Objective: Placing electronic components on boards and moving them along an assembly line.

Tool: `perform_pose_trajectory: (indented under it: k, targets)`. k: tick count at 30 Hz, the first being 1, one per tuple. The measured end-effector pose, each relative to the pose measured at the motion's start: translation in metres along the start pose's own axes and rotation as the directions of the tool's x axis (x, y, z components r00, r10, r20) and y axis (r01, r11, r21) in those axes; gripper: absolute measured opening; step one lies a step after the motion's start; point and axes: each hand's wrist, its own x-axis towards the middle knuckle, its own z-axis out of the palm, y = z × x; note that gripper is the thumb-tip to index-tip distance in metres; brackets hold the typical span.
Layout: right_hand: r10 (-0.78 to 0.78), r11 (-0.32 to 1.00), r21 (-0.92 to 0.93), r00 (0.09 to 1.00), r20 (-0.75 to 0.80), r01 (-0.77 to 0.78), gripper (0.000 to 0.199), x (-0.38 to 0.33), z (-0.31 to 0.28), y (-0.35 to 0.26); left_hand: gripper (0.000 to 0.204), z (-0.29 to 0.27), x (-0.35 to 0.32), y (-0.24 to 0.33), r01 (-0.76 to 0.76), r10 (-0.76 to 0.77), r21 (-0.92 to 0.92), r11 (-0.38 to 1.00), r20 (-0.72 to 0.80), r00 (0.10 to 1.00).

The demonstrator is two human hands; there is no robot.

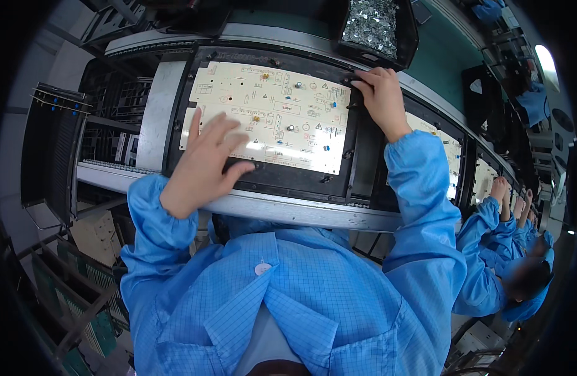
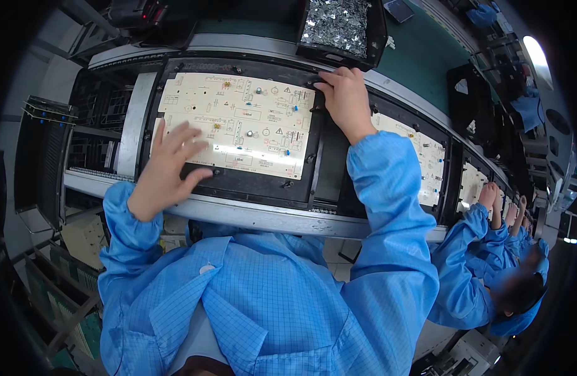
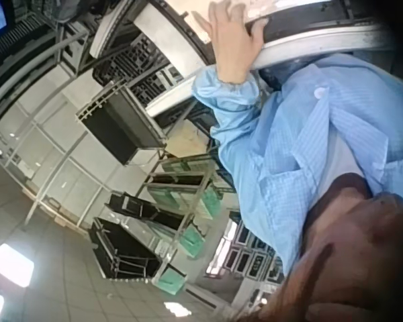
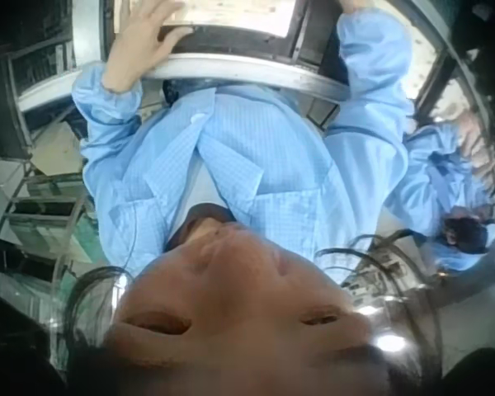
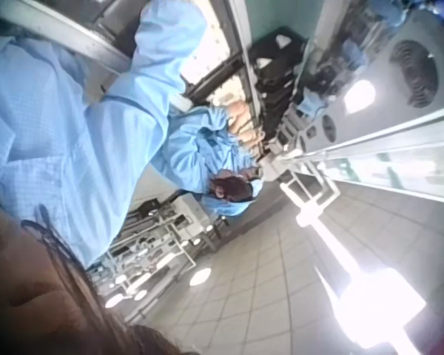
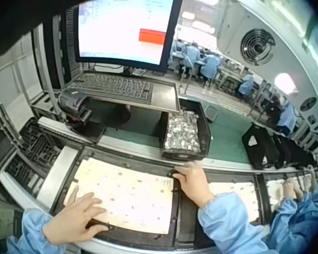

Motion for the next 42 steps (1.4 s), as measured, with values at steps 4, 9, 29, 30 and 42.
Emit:
perform_pose_trajectory:
  k: [4, 9, 29, 30, 42]
  targets:
    - [-0.030, 0.996, 0.084, 0.998, 0.047, 0.026, 0.014, 0.006, 0.005, 0.000, 0.033, 0.022, -0.017, 0.007, -0.040, 0.040, 0.007, 0.999, -0.067, 0.997]
    - [0.352, 0.913, 0.153, 0.919, 0.175, -0.379, 0.024, -0.003, 0.004, -0.021, 0.023, 0.034, -0.013, 0.011, -0.033, 0.043, 0.104, 0.994, -0.100, 0.994]
    - [0.487, 0.764, 0.435, 0.868, 0.099, -0.478, 0.015, -0.124, -0.018, -0.088, 0.009, 0.030, 0.012, -0.001, -0.221, 0.266, 0.311, 0.925, -0.110, 0.958]
    - [0.484, 0.763, 0.439, 0.869, 0.100, -0.475, 0.015, -0.124, -0.018, -0.089, 0.010, 0.031, 0.011, 0.000, -0.198, 0.247, 0.301, 0.933, -0.133, 0.960]
    - [-0.076, 0.966, 0.257, 0.966, 0.249, 0.010, 0.024, -0.133, -0.050, -0.113, 0.024, -0.031, -0.052, -0.059, 0.088, -0.111, -0.121, 0.989, -0.205, 0.972]
